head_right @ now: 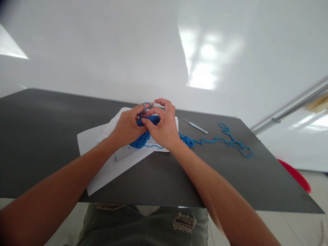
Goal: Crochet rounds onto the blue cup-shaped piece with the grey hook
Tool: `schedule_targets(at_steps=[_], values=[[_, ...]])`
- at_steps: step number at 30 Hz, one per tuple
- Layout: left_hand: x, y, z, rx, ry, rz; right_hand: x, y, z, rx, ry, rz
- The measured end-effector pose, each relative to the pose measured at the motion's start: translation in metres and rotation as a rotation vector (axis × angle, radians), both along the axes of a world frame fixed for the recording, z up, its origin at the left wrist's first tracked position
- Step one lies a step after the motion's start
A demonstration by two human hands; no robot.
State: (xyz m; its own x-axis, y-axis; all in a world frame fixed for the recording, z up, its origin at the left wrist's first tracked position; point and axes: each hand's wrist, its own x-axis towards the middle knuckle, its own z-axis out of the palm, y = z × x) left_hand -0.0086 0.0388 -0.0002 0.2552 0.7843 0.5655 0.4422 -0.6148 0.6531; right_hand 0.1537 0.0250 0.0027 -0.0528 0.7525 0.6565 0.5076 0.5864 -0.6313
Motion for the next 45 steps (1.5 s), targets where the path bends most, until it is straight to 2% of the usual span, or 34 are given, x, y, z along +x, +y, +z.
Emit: schedule_targets(at_steps=[3, 6, 9, 13, 19, 23, 25, 28, 30, 33, 36, 39, 42, 45], values=[[-0.004, 0.003, 0.003, -0.021, -0.009, 0.001, 0.005, 0.005, 0.0, -0.046, 0.071, 0.002], [-0.009, 0.007, 0.007, -0.067, -0.096, -0.01, 0.016, 0.012, 0.002, -0.182, 0.237, 0.009], [-0.015, 0.011, 0.01, -0.111, -0.139, -0.061, 0.026, 0.014, 0.008, -0.303, 0.302, -0.03], [-0.019, 0.014, 0.01, -0.161, -0.167, -0.093, 0.033, 0.012, 0.014, -0.363, 0.219, -0.085], [-0.02, 0.016, 0.008, -0.176, -0.288, -0.036, 0.035, 0.015, 0.011, -0.357, 0.029, -0.109], [-0.017, 0.014, 0.01, -0.356, -0.5, -0.155, 0.037, 0.02, 0.007, -0.327, -0.062, -0.106], [-0.015, 0.014, 0.01, -0.43, -0.586, -0.208, 0.039, 0.019, 0.009, -0.268, -0.058, -0.056], [-0.013, 0.013, 0.008, -0.471, -0.62, -0.216, 0.041, 0.012, 0.019, -0.166, 0.133, 0.093], [-0.012, 0.013, 0.007, -0.467, -0.598, -0.205, 0.039, 0.007, 0.025, -0.198, 0.265, 0.193], [-0.009, 0.011, 0.007, -0.421, -0.562, -0.197, 0.032, 0.003, 0.024, -0.374, 0.327, 0.311], [-0.007, 0.009, 0.007, -0.375, -0.543, -0.2, 0.021, 0.004, 0.015, -0.581, 0.417, 0.384], [-0.008, 0.008, 0.006, -0.357, -0.523, -0.225, 0.013, 0.005, 0.01, -0.672, 0.534, 0.435], [-0.011, 0.008, 0.005, -0.366, -0.497, -0.308, 0.013, 0.007, 0.013, -0.623, 0.625, 0.428], [-0.013, 0.009, 0.004, -0.39, -0.489, -0.389, 0.025, 0.01, 0.021, -0.503, 0.761, 0.358]])
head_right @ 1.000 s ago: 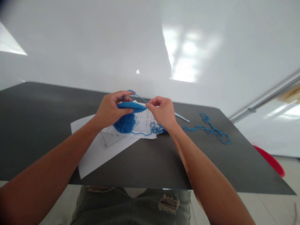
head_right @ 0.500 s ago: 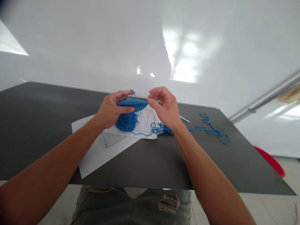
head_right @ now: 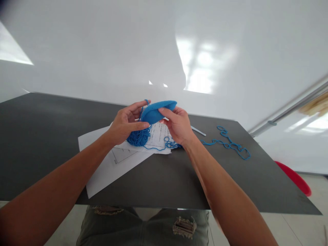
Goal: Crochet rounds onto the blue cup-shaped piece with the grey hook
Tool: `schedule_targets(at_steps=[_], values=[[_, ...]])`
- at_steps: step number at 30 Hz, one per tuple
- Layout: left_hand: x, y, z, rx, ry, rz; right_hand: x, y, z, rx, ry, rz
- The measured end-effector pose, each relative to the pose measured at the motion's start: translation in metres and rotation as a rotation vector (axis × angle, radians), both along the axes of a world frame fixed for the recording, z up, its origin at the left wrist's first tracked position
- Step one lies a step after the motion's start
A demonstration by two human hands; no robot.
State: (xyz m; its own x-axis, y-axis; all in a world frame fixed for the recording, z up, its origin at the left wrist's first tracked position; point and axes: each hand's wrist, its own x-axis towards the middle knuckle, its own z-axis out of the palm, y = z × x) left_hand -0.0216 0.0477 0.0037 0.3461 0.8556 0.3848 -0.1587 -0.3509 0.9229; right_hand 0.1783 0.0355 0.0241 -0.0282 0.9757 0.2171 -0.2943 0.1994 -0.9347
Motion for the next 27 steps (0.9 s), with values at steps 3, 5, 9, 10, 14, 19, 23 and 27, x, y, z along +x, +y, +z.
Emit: schedule_targets(at_steps=[3, 5, 9, 10, 14, 19, 23, 27], values=[[0.001, 0.0, 0.001, -0.009, 0.007, -0.01, 0.022, 0.005, 0.01, 0.064, 0.098, -0.086], [0.001, -0.001, 0.002, -0.014, 0.025, 0.011, 0.039, 0.009, 0.016, 0.099, 0.098, -0.06], [0.002, -0.003, 0.005, -0.015, 0.094, 0.039, 0.078, 0.014, 0.025, 0.215, 0.191, -0.165], [0.002, -0.003, 0.005, -0.01, 0.119, 0.042, 0.089, 0.016, 0.028, 0.241, 0.233, -0.227], [0.002, -0.004, 0.005, 0.011, 0.218, 0.056, 0.14, 0.019, 0.036, 0.201, 0.221, -0.282], [-0.002, -0.004, 0.005, 0.051, 0.347, 0.111, 0.196, 0.023, 0.039, 0.047, 0.239, -0.371], [-0.003, 0.0, 0.002, 0.1, 0.379, 0.116, 0.221, 0.029, 0.033, 0.029, 0.201, -0.484], [-0.002, 0.003, -0.003, 0.105, 0.383, 0.14, 0.233, 0.035, 0.032, 0.021, 0.141, -0.482]])
